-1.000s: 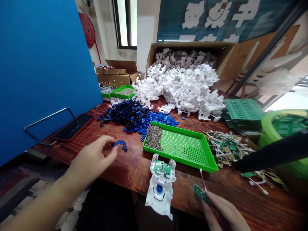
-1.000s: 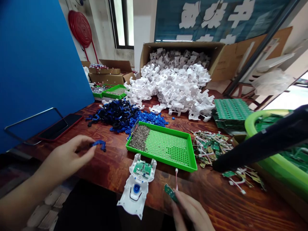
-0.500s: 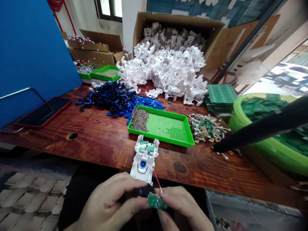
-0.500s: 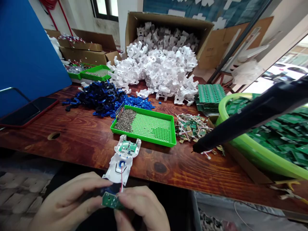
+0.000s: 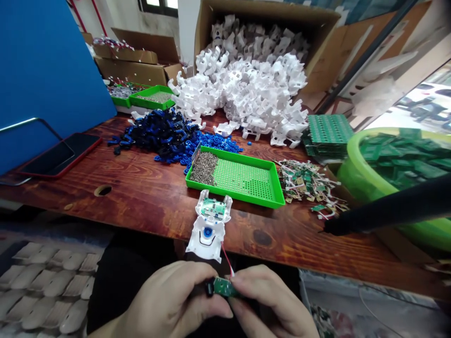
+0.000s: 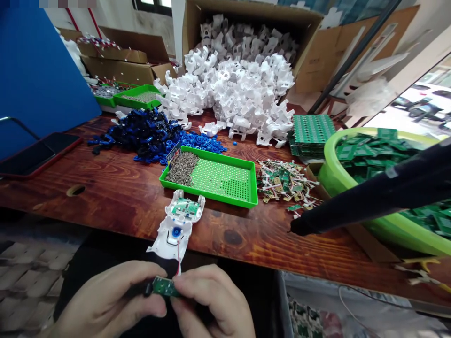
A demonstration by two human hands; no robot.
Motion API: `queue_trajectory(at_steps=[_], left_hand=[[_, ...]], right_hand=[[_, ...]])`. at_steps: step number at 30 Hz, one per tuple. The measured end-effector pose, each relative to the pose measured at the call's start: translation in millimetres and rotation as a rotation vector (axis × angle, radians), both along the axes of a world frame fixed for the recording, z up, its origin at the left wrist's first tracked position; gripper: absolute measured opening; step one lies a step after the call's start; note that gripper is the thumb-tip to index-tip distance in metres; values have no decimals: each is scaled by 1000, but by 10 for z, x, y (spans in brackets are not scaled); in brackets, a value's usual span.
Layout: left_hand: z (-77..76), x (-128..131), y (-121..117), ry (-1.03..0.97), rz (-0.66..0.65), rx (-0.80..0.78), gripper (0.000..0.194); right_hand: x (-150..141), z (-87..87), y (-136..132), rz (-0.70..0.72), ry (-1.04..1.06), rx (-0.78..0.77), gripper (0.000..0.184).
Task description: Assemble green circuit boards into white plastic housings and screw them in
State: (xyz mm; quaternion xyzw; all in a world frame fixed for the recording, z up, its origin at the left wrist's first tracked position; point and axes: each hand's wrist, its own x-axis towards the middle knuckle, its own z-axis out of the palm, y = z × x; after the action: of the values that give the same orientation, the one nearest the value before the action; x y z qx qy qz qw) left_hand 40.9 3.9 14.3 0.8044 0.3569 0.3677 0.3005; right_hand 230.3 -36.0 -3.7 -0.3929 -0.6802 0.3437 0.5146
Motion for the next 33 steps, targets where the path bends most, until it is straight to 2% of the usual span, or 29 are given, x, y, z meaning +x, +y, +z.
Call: queue_trajectory(at_steps=[6,11,16,22,27,33], left_hand=[[-70,-24,-30,-4,-75,-209,10],[-151,-48,-79,-73,-123,-251,18],[-110,-33,-106,48,-133,-381,10],[-91,16,-146,68,-170,-658,23],[-165,-15,-190,50,-175,-626,23],[-153,-62,-232,121,-244,-565,18]], right_hand=[[22,46,28,4,-19,-59,40],[13,91,26,-7,16,-184,28],[21,85,0,-15,-2,-195,29],[48,68,-61,-13,-104,-193,28],[22,94,-88,-5,-152,-235,20],[15,116,-131,8,-169,-288,17]])
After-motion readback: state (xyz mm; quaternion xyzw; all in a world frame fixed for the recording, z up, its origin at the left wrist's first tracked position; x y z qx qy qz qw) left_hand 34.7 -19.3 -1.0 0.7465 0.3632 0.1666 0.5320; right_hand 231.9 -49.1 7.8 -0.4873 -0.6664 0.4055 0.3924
